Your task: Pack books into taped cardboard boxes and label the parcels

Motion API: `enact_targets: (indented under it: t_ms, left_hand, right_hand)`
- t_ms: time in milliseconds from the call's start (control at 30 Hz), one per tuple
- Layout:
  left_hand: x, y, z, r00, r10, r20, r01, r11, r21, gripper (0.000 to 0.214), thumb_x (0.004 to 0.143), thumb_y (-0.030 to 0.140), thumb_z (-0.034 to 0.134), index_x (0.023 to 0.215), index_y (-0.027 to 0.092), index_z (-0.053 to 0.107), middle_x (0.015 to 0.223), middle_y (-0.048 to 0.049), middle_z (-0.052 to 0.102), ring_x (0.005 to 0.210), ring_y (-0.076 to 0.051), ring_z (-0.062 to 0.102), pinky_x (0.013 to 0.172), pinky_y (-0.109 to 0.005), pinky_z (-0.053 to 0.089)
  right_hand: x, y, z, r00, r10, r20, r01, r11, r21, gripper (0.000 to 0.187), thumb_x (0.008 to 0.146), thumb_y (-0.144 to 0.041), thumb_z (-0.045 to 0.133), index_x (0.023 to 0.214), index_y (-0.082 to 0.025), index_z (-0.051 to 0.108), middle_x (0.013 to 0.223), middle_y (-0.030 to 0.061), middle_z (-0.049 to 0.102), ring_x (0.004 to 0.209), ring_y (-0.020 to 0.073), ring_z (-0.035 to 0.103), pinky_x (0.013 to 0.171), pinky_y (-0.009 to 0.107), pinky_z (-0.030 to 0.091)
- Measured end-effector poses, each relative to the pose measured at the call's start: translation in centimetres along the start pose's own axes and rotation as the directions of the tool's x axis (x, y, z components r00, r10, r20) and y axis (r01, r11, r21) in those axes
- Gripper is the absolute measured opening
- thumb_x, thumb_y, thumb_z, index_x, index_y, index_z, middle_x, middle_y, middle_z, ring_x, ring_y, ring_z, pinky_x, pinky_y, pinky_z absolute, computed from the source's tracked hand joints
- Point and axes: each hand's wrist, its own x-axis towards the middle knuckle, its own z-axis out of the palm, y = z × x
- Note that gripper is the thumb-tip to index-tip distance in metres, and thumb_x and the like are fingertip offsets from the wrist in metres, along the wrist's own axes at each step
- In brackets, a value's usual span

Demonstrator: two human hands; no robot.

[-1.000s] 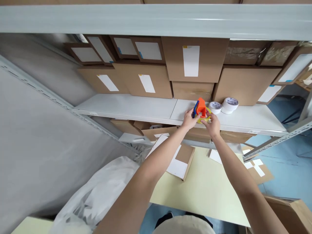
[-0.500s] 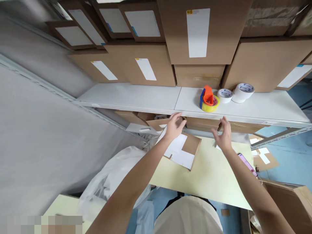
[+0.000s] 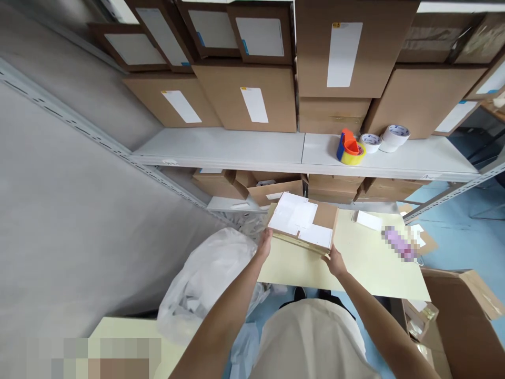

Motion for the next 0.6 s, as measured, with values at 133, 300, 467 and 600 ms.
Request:
enact_targets:
  t_ms: [133, 300, 467, 600]
  left_hand:
    - [-0.9, 0.4, -0.4, 0.998, 0.023, 0.050, -0.020, 0.998, -0.058, 0.054, 0.078, 0.067, 0.059, 0.101, 0.018, 0.062, 0.106, -0.0123, 0.069, 0.110, -0.028, 0.063, 0.098, -0.041, 0.046]
    - [-2.7, 1.6, -1.3, 0.990, 0.103, 0.098, -0.092, 0.990, -0.104, 0.050, 0.071, 0.056, 0.071, 0.102, 0.017, 0.063, 0.104, -0.0107, 0.068, 0.105, -0.026, 0.063, 0.094, -0.038, 0.049]
    - [-3.9, 3.3, -1.7, 0.979, 0.188, 0.085, -0.181, 0.980, -0.080, 0.054, 0.066, 0.049, 0.075, 0.110, 0.018, 0.065, 0.102, -0.0079, 0.062, 0.094, -0.023, 0.063, 0.080, -0.033, 0.053]
    - [-4.6, 4.4, -1.7, 0.961, 0.250, 0.118, -0.247, 0.968, -0.044, 0.046, 0.067, 0.046, 0.072, 0.106, 0.021, 0.070, 0.089, -0.0036, 0.057, 0.081, -0.020, 0.060, 0.066, -0.029, 0.053]
  right_hand:
    - [-0.7, -1.7, -0.8, 0.994, 0.073, -0.085, -0.081, 0.992, -0.098, 0.037, 0.081, -0.020, 0.050, 0.115, -0.017, 0.063, 0.082, 0.0089, 0.075, 0.070, 0.0239, 0.070, 0.063, 0.033, 0.053]
    - [-2.4, -2.2, -3.0, 0.980, 0.085, -0.182, -0.110, 0.985, -0.132, 0.034, 0.087, -0.034, 0.043, 0.104, -0.015, 0.066, 0.078, 0.0101, 0.072, 0.069, 0.0254, 0.066, 0.065, 0.036, 0.052]
    - [-2.6, -3.9, -6.1, 0.939, 0.149, -0.310, -0.184, 0.979, -0.088, 0.059, 0.090, -0.050, 0.032, 0.122, -0.011, 0.064, 0.080, 0.0120, 0.072, 0.076, 0.0278, 0.066, 0.071, 0.039, 0.051]
    - [-2.6, -5.5, -8.6, 0.899, 0.274, -0.342, -0.282, 0.959, 0.028, 0.074, 0.090, -0.064, 0.030, 0.126, -0.011, 0.066, 0.103, 0.0186, 0.075, 0.091, 0.0310, 0.069, 0.079, 0.038, 0.051]
